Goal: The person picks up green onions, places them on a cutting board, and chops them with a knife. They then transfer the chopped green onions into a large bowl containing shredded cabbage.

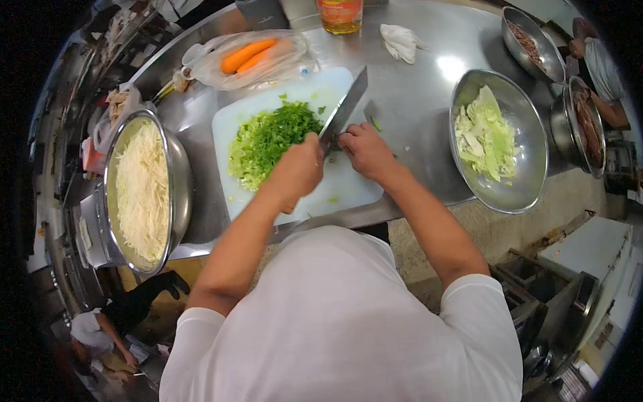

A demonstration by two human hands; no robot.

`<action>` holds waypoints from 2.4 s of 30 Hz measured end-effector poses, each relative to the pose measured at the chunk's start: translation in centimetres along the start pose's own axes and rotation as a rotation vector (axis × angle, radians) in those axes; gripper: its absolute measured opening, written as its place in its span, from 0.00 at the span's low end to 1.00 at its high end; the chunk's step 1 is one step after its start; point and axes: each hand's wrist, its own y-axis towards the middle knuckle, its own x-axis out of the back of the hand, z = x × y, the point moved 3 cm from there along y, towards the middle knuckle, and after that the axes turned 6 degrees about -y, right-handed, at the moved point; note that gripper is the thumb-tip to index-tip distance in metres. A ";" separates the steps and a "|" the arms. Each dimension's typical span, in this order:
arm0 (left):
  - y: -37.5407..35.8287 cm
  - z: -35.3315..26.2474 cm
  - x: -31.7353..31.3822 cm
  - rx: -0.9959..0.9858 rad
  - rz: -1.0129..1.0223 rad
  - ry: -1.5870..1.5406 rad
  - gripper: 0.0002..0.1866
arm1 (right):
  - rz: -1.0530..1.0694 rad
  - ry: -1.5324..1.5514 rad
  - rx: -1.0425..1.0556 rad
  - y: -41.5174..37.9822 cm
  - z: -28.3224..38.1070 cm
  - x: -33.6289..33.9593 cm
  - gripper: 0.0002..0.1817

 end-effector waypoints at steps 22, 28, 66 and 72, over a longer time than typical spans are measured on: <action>0.9 0.7 -2.0 -0.023 -0.100 -0.043 0.09 | 0.015 0.071 0.055 -0.3 -0.8 0.7 0.04; -2.3 4.4 3.0 0.005 -0.193 -0.167 0.11 | -0.012 0.081 -0.078 -1.1 0.6 2.2 0.12; -19.1 20.1 2.4 0.559 -0.519 -1.103 0.06 | 0.106 0.235 0.227 9.7 13.9 -1.2 0.40; -17.6 19.3 0.0 0.518 -0.586 -1.257 0.06 | 0.099 -0.124 0.147 11.0 16.8 -10.9 0.47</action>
